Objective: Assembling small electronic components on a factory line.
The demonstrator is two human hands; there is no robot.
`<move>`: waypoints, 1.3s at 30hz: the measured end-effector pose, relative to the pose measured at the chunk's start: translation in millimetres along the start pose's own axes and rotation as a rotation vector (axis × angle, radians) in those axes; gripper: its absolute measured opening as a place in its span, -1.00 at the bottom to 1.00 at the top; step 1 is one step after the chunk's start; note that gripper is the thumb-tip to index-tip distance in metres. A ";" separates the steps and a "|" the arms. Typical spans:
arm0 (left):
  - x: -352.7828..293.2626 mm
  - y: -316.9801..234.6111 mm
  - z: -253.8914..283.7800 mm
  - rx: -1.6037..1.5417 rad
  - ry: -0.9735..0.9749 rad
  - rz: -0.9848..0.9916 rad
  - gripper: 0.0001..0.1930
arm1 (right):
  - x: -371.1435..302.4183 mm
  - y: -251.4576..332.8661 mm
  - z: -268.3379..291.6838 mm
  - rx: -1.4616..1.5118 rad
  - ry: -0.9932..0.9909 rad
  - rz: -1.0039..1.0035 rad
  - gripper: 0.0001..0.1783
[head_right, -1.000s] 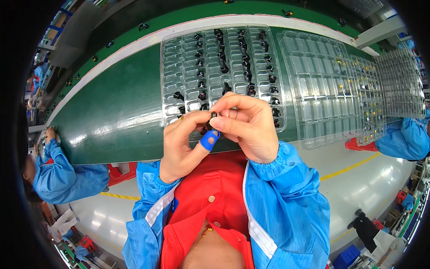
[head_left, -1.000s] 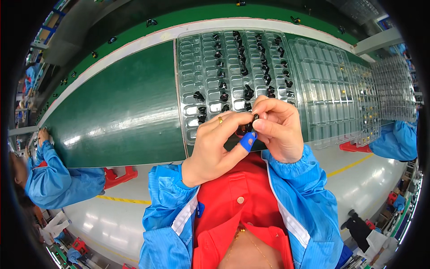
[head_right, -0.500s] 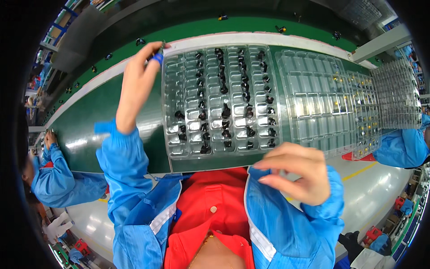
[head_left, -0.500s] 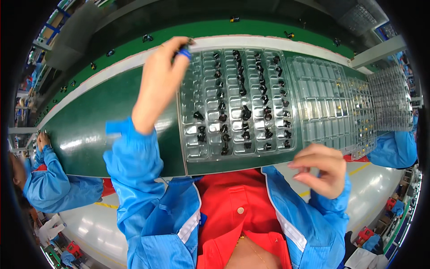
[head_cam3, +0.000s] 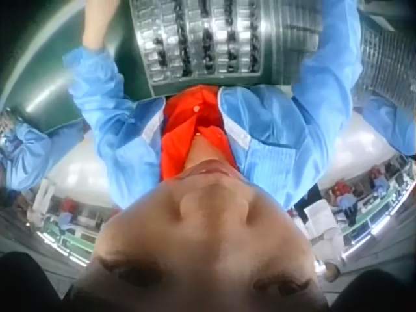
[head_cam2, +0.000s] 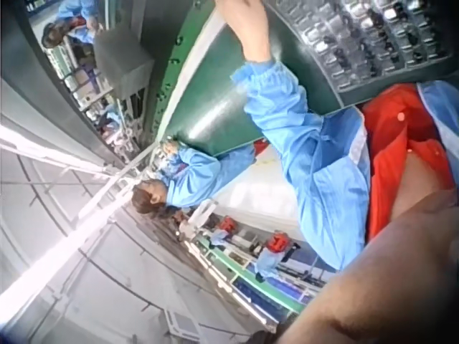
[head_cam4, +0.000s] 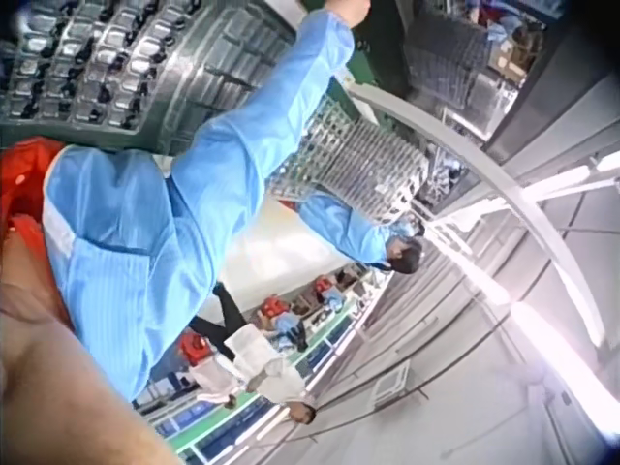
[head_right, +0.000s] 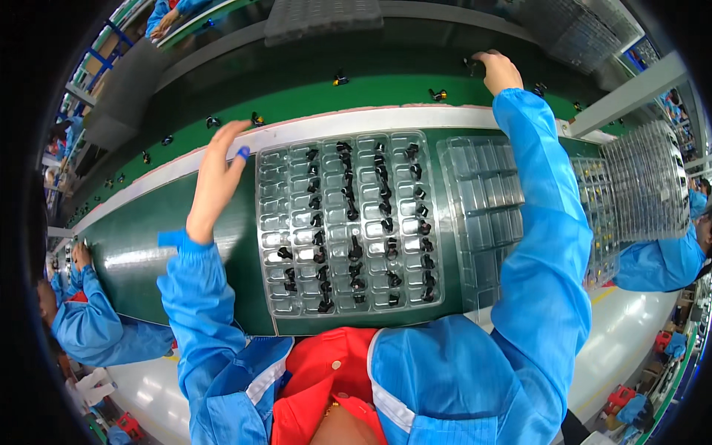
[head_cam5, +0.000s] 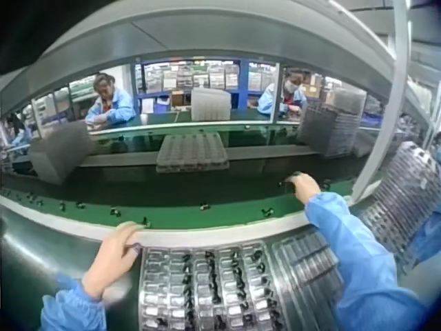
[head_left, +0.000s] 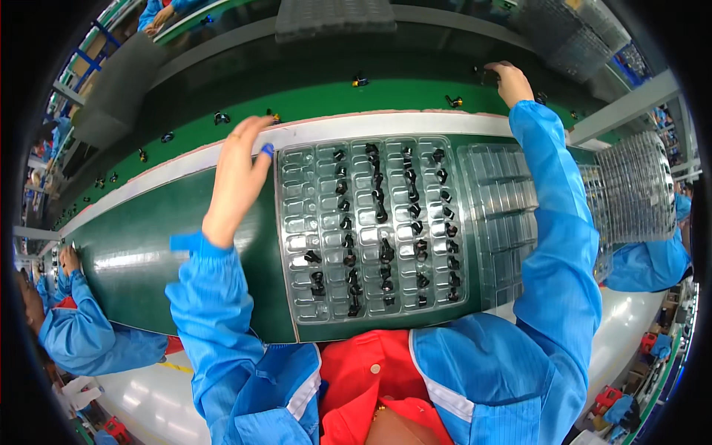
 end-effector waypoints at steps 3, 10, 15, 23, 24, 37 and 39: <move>-31.8 -22.9 19.7 -0.090 0.202 0.051 -0.69 | 13.2 12.4 -29.8 -0.172 0.146 0.089 -0.51; -77.4 -46.1 18.4 -0.230 0.440 0.101 -0.73 | 25.6 -8.0 -52.1 -0.196 0.191 0.016 -0.79; -87.1 -51.2 10.6 -0.115 0.527 -0.020 -0.71 | 5.5 0.1 4.2 0.701 -0.107 -0.100 -0.78; -102.3 -52.5 10.1 -0.079 0.455 -0.046 -0.70 | -110.4 108.4 116.7 1.198 -0.001 -0.261 -0.77; -105.4 -49.9 9.6 -0.043 0.413 -0.072 -0.70 | -125.0 122.0 129.6 1.160 -0.010 -0.242 -0.78; -138.6 -71.2 6.8 -1.460 0.429 0.631 -0.76 | -228.1 275.0 172.4 1.133 -0.283 -0.092 -0.84; -147.6 -81.5 -7.2 -1.695 0.536 0.763 -0.71 | -220.1 291.3 158.0 1.153 -0.301 -0.145 -0.82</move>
Point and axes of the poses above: each hand's wrist, its own x-axis towards the middle knuckle, its own z-axis out of the back of the hand, y = z × x, the point moved 5 cm from there along x, towards the middle knuckle, and after that the axes turned 7 degrees about z, right-handed, at the moved point
